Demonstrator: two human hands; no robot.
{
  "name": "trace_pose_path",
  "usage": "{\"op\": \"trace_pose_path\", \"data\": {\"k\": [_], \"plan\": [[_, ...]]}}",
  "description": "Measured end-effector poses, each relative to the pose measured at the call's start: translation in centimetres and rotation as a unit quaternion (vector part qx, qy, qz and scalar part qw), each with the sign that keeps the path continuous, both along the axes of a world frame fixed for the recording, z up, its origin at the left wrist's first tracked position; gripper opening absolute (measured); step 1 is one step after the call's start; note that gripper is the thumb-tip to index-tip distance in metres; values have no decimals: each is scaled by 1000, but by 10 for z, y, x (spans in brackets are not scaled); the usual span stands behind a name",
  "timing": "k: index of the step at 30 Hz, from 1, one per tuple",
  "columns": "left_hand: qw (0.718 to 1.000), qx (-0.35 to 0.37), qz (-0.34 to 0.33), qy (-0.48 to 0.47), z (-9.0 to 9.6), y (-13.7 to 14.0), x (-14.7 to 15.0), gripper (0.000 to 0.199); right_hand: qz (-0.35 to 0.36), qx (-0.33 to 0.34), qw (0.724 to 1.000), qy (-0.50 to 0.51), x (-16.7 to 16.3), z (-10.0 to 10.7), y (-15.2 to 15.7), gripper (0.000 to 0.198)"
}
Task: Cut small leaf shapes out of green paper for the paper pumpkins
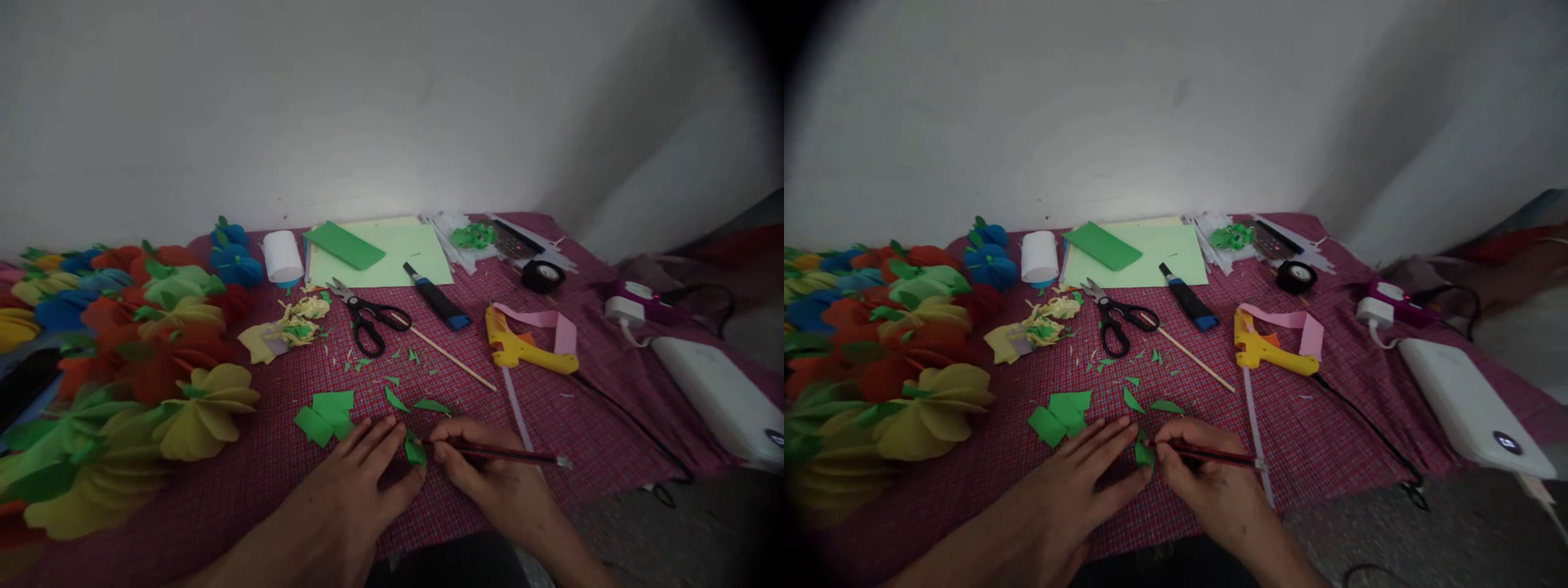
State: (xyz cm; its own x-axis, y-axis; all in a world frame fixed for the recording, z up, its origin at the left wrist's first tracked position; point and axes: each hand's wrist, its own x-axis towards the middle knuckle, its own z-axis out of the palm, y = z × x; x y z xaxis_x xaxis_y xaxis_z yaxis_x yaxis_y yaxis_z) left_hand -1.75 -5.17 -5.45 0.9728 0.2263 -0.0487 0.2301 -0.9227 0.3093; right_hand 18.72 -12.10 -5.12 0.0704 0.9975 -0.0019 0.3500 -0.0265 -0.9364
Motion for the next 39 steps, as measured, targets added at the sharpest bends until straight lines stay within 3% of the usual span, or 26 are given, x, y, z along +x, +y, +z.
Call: {"op": "trace_pose_path", "data": {"k": [5,13,19,26,31,39], "plan": [[1000,-2,0,-11,-8,2,-1,87,10,3,1000,-15,1,0,1,13],[1000,0,-10,4,0,6,0,80,11,15,999,-37,2,1,1,13],[1000,14,-17,-15,-10,7,0,75,-20,0,1000,-16,4,0,-4,15],[1000,26,-13,5,2,5,2,74,2,0,1000,-19,1,3,-2,13],[999,34,-8,16,-1,5,4,72,12,5,999,-37,1,3,-1,13],[999,52,-12,13,6,5,1,75,-16,5,1000,-20,5,0,-4,14]]}}
